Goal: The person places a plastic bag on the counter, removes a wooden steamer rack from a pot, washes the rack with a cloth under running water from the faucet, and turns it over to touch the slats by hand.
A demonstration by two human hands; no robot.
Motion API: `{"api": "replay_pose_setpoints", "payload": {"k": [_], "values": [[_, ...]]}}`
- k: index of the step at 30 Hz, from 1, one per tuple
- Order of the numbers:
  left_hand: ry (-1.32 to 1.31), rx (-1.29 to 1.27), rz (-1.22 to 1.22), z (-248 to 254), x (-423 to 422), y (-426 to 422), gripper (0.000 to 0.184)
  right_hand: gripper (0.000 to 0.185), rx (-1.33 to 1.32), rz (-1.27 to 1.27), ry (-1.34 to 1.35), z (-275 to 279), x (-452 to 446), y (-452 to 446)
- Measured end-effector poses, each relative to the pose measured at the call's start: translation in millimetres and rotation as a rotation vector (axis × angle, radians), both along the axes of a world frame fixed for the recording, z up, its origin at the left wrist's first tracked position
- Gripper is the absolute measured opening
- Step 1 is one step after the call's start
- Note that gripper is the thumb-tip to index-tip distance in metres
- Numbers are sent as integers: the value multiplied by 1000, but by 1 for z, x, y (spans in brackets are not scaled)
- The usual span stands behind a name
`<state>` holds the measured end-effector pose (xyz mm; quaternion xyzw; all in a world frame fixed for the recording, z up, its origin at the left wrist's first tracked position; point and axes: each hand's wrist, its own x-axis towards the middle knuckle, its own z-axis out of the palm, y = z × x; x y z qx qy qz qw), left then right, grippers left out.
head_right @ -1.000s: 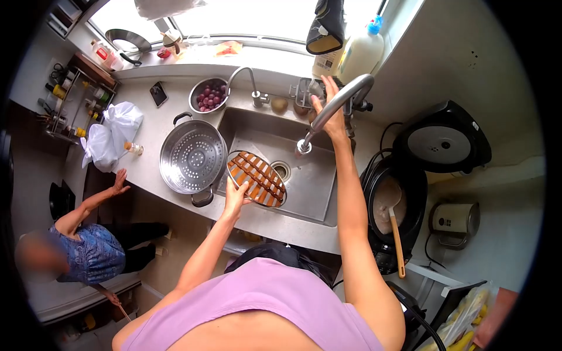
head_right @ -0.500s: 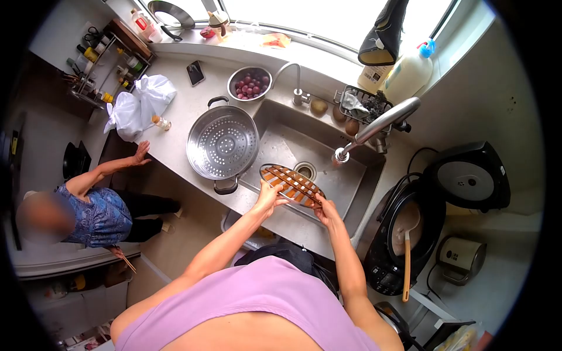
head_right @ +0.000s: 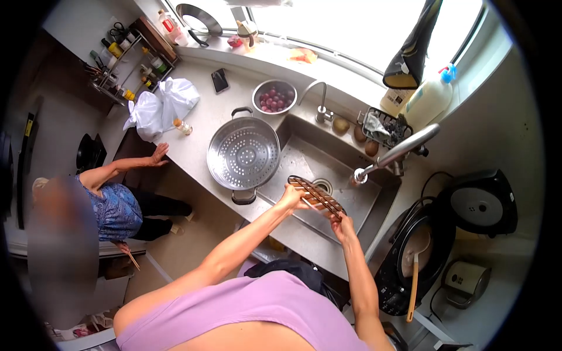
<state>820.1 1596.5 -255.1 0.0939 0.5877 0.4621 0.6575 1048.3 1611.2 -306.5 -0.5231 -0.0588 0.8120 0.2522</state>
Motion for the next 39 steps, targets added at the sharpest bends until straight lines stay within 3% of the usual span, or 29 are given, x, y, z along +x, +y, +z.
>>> {"api": "replay_pose_setpoints", "payload": {"k": [1, 2, 5, 9, 12, 14, 19, 22, 26, 28, 30, 31, 32, 34, 36, 38, 39], "values": [[122, 381, 25, -15, -1, -10, 61, 27, 155, 75, -47, 46, -9, 5], [116, 440, 4, 21, -5, -23, 60, 29, 261, 136, -115, 73, -5, -9], [62, 321, -77, 37, -18, -33, 53, 22, 181, 275, 40, 21, 31, -1], [47, 416, -107, 79, -18, -48, 54, 24, 206, 287, -149, 65, 24, -2], [22, 430, -52, 82, -23, -57, 55, 27, 207, 286, -84, 74, 22, -6], [-17, 398, -51, 87, -28, -63, 56, 29, 160, 255, 193, 83, 17, -11], [56, 391, -2, 101, -29, -82, 58, 24, 186, 391, 114, 81, 4, -13], [124, 389, 19, 114, -29, -96, 58, 21, 183, 339, 119, 64, -11, -18], [386, 443, 146, 121, -23, -117, 55, 19, 202, 271, 187, 65, -43, -18], [844, 736, 54, 108, -27, -132, 48, 24, 252, 305, 150, 81, -55, -11], [1151, 903, -24, 101, -44, -147, 30, 43, 94, 213, 500, 93, -63, 0], [1196, 1125, -185, 106, -59, -144, 31, 58, 321, 336, 675, 104, -60, 5], [1228, 1346, -354, 135, -68, -128, 33, 69, 254, 239, 799, 143, -55, -1], [1448, 1516, -526, 149, -84, -118, 27, 74, 225, 323, 1020, 134, -51, 23], [1599, 1528, -661, 161, -90, -111, 29, 73, 265, 293, 830, 149, -47, 28], [1740, 1411, -710, 152, -101, -106, 34, 68, 699, 454, 566, 163, -37, 37], [1786, 1300, -687, 154, -102, -105, 35, 60, 717, 497, 578, 177, -34, 42]]}}
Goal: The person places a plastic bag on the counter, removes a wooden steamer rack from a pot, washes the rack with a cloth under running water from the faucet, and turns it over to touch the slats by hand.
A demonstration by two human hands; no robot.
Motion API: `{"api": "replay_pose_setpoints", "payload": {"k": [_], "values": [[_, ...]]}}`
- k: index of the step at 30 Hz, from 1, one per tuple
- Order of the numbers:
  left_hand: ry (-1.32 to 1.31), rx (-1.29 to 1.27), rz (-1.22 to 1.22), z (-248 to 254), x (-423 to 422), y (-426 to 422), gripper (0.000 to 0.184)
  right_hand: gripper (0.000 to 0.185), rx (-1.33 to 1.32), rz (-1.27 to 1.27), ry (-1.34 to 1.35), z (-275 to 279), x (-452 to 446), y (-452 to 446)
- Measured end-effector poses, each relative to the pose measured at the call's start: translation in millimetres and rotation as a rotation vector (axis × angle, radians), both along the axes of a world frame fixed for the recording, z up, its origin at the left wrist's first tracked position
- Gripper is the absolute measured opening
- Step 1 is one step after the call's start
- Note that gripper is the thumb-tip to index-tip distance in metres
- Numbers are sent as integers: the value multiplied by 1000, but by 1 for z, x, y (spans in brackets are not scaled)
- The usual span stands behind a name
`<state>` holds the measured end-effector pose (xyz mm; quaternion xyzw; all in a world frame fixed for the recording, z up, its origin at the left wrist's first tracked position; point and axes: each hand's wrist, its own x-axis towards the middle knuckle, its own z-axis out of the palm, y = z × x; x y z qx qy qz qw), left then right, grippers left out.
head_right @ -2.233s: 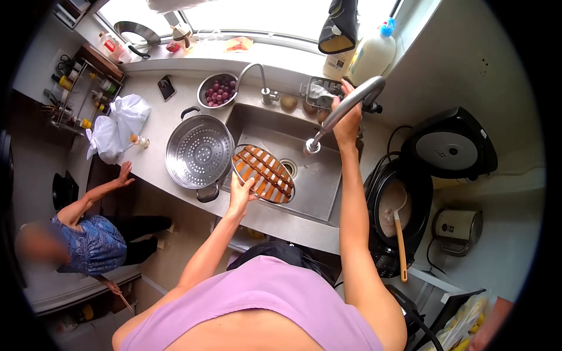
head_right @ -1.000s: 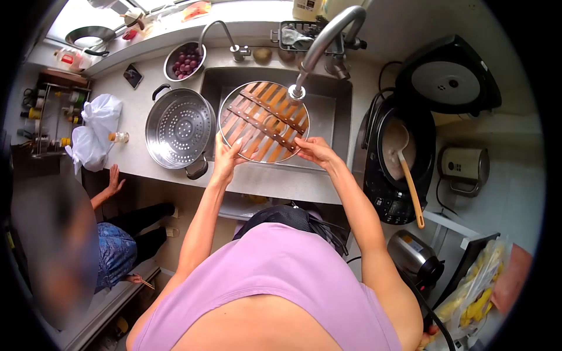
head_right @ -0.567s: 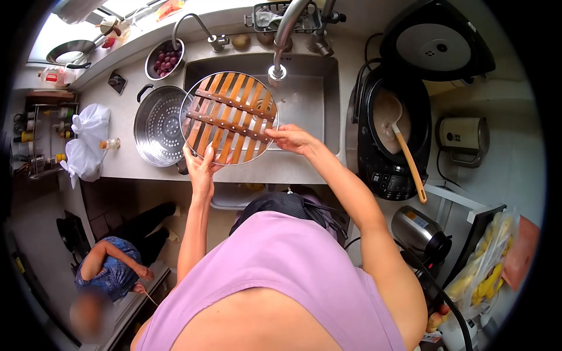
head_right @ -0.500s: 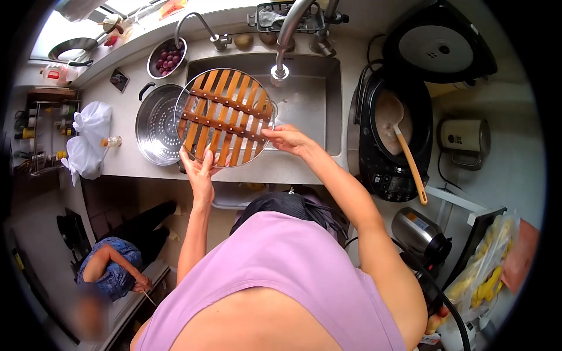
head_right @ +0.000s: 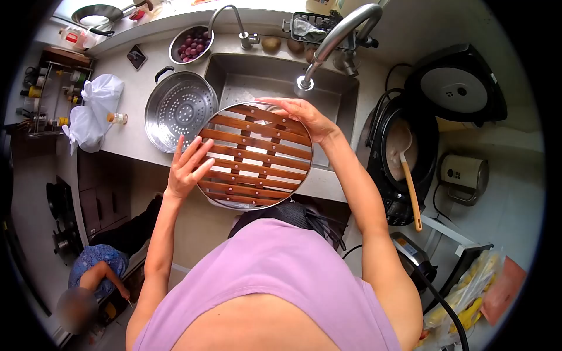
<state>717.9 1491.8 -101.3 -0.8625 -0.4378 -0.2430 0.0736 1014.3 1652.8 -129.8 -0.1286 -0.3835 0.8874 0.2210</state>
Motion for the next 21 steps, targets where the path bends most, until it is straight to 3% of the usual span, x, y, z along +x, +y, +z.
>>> {"api": "replay_pose_setpoints", "payload": {"k": [1, 3, 5, 7, 9, 15, 21], "values": [[10, -29, 92, 2, 1, 2, 37, 52, -7, -38, -83, 6, 4, 6], [-699, -323, 179, -9, 14, 0, 30, 42, 135, -131, -276, 20, 3, 12], [-776, -418, 205, 3, 24, 6, 30, 43, 356, -113, -419, 38, 4, 16], [-902, -480, 253, 5, 26, 10, 33, 43, 415, -171, -362, 40, 3, 17], [-1090, -522, 254, 0, 25, 17, 33, 44, 315, -132, -351, 39, 6, 18], [-1092, -596, 237, 1, 20, 25, 35, 46, 100, -112, -371, 24, 10, 17], [-1011, -635, 189, 16, 21, 32, 36, 34, -94, -187, -391, 18, 4, 13]]}}
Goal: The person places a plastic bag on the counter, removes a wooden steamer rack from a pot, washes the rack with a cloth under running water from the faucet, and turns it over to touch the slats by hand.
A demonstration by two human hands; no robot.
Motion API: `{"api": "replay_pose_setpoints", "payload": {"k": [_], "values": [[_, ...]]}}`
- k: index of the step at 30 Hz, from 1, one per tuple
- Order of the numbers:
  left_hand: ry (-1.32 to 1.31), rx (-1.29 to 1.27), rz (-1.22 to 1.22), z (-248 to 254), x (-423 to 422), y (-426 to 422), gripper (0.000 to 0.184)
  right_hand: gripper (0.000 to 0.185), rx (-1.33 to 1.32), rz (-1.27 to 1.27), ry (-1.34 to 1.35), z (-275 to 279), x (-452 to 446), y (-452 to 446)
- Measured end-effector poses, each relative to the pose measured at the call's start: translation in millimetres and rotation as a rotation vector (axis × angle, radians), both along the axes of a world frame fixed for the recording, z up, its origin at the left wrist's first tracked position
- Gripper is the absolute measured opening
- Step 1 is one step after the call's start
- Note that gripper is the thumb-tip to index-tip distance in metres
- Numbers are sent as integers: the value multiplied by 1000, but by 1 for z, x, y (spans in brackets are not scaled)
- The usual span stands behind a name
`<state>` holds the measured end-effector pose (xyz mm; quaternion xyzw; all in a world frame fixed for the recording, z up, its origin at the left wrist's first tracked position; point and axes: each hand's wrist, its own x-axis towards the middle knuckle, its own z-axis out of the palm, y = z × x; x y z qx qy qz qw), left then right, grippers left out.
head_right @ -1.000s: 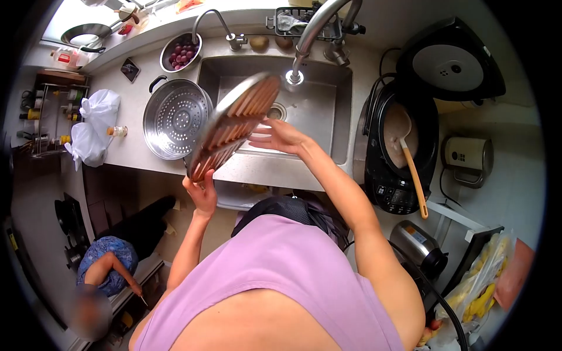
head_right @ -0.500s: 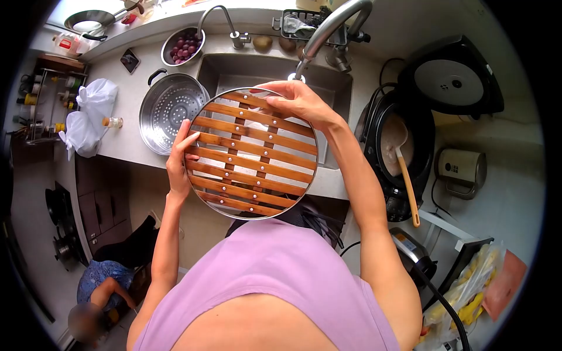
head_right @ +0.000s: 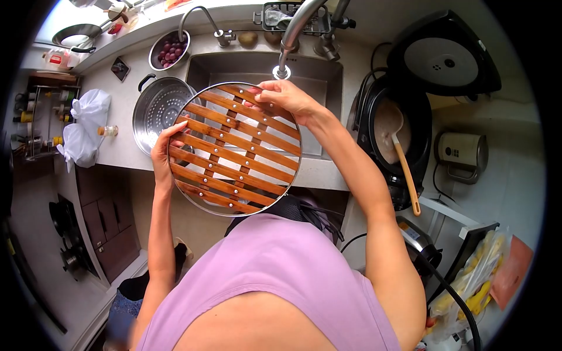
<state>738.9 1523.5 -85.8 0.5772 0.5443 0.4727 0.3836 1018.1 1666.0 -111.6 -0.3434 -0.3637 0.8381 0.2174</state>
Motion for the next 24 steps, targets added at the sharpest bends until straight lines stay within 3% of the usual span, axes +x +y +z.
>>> {"api": "replay_pose_setpoints", "payload": {"k": [7, 14, 16, 20, 22, 24], "values": [[-114, -23, 19, -6, -12, 9, 50, 22, 40, 44, 105, -6, 11, 2], [-3, -52, -4, 0, -13, 16, 52, 21, -79, -26, 85, -6, 1, -2], [-137, -77, -3, -4, -16, 16, 51, 21, -57, -10, 102, -3, 4, -3], [-108, -41, -52, 0, -11, 17, 45, 23, -66, -40, 22, -15, -5, -5], [-359, -54, -35, 1, 2, 17, 41, 22, -64, -32, -46, -21, -7, -4], [-662, -237, 118, 13, 16, 12, 52, 15, -93, -149, -7, -17, -8, -7]]}}
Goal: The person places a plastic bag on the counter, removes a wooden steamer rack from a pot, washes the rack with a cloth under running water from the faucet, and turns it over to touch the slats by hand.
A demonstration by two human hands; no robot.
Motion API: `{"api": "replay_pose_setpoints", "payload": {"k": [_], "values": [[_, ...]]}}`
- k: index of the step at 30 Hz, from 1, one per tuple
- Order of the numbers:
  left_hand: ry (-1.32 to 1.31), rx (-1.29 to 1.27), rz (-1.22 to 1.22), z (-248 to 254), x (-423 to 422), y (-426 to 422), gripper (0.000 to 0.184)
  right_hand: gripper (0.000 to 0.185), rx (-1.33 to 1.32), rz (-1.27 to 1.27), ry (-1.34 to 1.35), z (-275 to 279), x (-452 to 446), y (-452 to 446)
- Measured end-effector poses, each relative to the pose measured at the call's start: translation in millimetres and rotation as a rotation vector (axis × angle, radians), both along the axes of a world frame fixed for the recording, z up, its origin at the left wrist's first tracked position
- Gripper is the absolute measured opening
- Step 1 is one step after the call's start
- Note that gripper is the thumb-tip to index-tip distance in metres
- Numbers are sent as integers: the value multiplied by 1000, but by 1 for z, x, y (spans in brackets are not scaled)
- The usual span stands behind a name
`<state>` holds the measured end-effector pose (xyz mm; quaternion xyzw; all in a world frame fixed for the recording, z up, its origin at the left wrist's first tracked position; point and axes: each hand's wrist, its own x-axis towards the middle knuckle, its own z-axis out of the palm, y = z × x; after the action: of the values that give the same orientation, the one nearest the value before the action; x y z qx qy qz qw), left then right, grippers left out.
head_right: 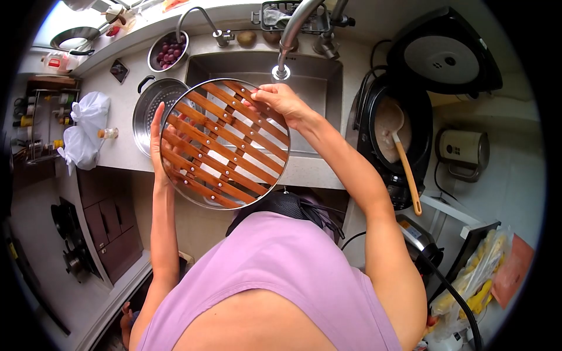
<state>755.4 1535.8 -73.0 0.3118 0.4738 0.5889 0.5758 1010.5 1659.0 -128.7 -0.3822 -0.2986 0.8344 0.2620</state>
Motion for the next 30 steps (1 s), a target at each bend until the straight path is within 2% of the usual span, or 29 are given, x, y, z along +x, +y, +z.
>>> {"api": "replay_pose_setpoints", "payload": {"k": [2, 4, 6, 8, 9, 11, 12, 13, 24, 30], "values": [[-221, -124, 136, -17, 0, -12, 55, 14, -12, -30, 29, -2, 0, 1], [-461, -141, 49, -23, -2, -21, 60, 13, -24, -66, 55, -4, 1, 4], [-479, -127, 0, -13, 2, -30, 59, 14, 4, -57, -69, -5, 2, 7], [-161, -122, 47, -10, 14, -33, 53, 14, 21, -45, -112, -8, 1, 7], [-155, -130, 86, -8, 17, -33, 45, 14, 29, -30, -139, -12, 0, 6], [-129, -124, 111, -7, 17, -33, 42, 14, 36, -12, -164, -13, -1, 6], [-102, -115, 134, -7, 17, -34, 40, 13, 30, -24, -91, -13, 1, 5], [-95, -99, 150, -9, 15, -34, 40, 13, 23, -38, -19, -12, 2, 4], [-11, -77, 163, -3, 14, -33, 37, 18, 170, 34, -60, -2, 5, 5], [-25, -113, 150, 1, 10, -29, 37, 33, 252, 36, -38, 5, 7, 7]]}}
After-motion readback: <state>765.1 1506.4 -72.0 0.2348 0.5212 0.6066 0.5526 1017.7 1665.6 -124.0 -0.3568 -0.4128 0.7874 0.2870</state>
